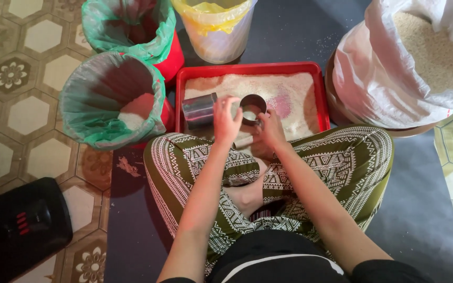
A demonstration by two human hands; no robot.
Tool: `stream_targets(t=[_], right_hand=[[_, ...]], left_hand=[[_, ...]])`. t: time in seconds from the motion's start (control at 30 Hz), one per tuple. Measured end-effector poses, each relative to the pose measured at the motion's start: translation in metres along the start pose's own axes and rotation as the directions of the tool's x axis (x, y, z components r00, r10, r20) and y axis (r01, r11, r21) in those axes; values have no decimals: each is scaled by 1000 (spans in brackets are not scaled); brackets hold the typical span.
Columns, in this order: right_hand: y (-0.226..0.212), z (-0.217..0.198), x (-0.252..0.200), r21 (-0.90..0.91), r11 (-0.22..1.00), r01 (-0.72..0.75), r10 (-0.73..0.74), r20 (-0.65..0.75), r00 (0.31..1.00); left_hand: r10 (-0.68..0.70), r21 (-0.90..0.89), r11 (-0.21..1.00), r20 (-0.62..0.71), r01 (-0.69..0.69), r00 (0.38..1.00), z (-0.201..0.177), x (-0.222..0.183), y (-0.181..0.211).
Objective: The person transfers grains from large bags into a red tray by scooping the grains with small metal cups and pouring them into the tray, occasionally pouring grains from one cup to another or back into the bag.
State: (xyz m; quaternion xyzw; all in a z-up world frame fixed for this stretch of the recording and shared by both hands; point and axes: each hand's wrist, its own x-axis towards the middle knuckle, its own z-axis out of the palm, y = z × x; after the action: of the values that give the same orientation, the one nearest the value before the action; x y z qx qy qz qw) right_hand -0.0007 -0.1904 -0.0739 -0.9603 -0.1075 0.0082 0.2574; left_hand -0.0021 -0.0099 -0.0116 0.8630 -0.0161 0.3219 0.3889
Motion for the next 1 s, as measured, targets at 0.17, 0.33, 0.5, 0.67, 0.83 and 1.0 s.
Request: stream_targets(t=[0.17, 0.33, 0.5, 0.67, 0.83, 1.0], right_hand=[[9, 12, 13, 303, 946, -116, 139, -55, 989], [-8, -27, 6, 692, 713, -115, 271, -121, 955], [-35, -54, -10, 819, 567, -89, 287, -95, 953], [-76, -85, -11, 793, 599, 112, 107, -218, 970], [-115, -124, 18, 704, 710, -23, 59, -27, 998], [-154, -132, 65, 363, 904, 227, -214, -78, 974]], left_hand=[[-125, -43, 988, 312, 145, 942, 2, -10, 2], [-171, -64, 976, 376, 210, 911, -3, -11, 6], [-211, -144, 940, 473, 311, 855, -5, -9, 19], [-425, -175, 803, 501, 569, 754, -7, 4, 25], [-309, -583, 587, 480, 562, 821, -4, -6, -1], [-321, -658, 542, 413, 522, 853, -4, 0, -18]])
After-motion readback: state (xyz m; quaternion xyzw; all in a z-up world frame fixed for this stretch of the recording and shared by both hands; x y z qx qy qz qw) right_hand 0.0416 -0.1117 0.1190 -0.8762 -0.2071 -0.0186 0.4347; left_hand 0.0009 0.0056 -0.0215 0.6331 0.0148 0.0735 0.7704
